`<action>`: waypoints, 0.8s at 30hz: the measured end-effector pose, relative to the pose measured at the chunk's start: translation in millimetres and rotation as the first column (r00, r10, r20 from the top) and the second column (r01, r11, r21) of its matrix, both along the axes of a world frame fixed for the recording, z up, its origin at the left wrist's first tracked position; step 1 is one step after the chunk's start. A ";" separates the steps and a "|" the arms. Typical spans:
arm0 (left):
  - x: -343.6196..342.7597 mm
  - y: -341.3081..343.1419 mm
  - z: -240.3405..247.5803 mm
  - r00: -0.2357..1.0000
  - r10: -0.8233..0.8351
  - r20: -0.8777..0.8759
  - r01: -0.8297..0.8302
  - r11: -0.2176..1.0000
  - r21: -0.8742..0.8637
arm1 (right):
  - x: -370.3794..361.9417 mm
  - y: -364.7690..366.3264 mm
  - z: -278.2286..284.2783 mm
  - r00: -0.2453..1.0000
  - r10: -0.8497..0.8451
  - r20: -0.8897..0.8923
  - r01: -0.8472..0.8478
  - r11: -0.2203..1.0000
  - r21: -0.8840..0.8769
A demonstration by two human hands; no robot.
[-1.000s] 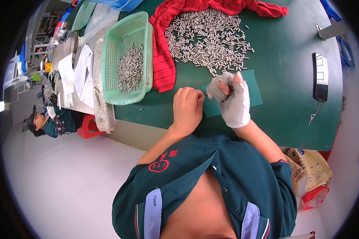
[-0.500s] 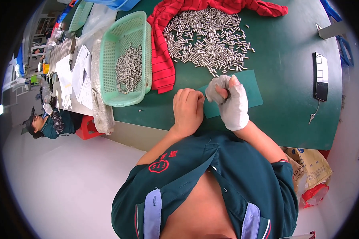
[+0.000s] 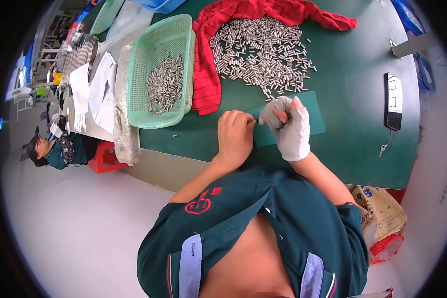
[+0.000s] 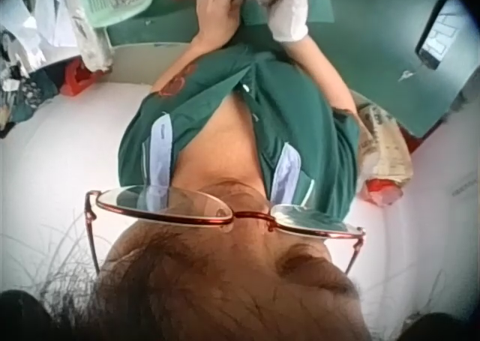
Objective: The person sorts small metal electronic pins by hand from a pile into specific containers.
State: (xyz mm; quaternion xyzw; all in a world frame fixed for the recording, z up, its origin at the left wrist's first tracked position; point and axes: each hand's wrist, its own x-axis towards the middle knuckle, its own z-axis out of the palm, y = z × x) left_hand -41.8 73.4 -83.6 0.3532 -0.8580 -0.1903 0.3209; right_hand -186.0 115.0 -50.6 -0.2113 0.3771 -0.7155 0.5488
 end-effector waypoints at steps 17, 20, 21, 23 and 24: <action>22.1 -12.6 35.3 0.824 -0.018 -0.566 0.336 0.820 0.463 | 2.6 25.9 -8.6 0.962 0.037 -0.271 -0.098 0.972 -0.214; 21.9 -11.4 40.7 0.828 -0.035 -0.560 0.323 0.845 0.426 | 3.0 26.6 -8.3 0.957 0.038 -0.289 -0.104 0.971 -0.217; 22.1 -11.8 42.6 0.839 -0.052 -0.541 0.310 0.864 0.398 | 3.1 26.7 -8.2 0.955 0.038 -0.293 -0.105 0.970 -0.217; 22.7 -12.6 47.0 0.852 -0.069 -0.520 0.296 0.882 0.367 | 3.3 26.7 -8.1 0.954 0.038 -0.297 -0.107 0.969 -0.221; 23.2 -13.2 49.6 0.872 -0.079 -0.484 0.262 0.909 0.324 | 3.2 26.7 -8.0 0.953 0.040 -0.301 -0.113 0.967 -0.229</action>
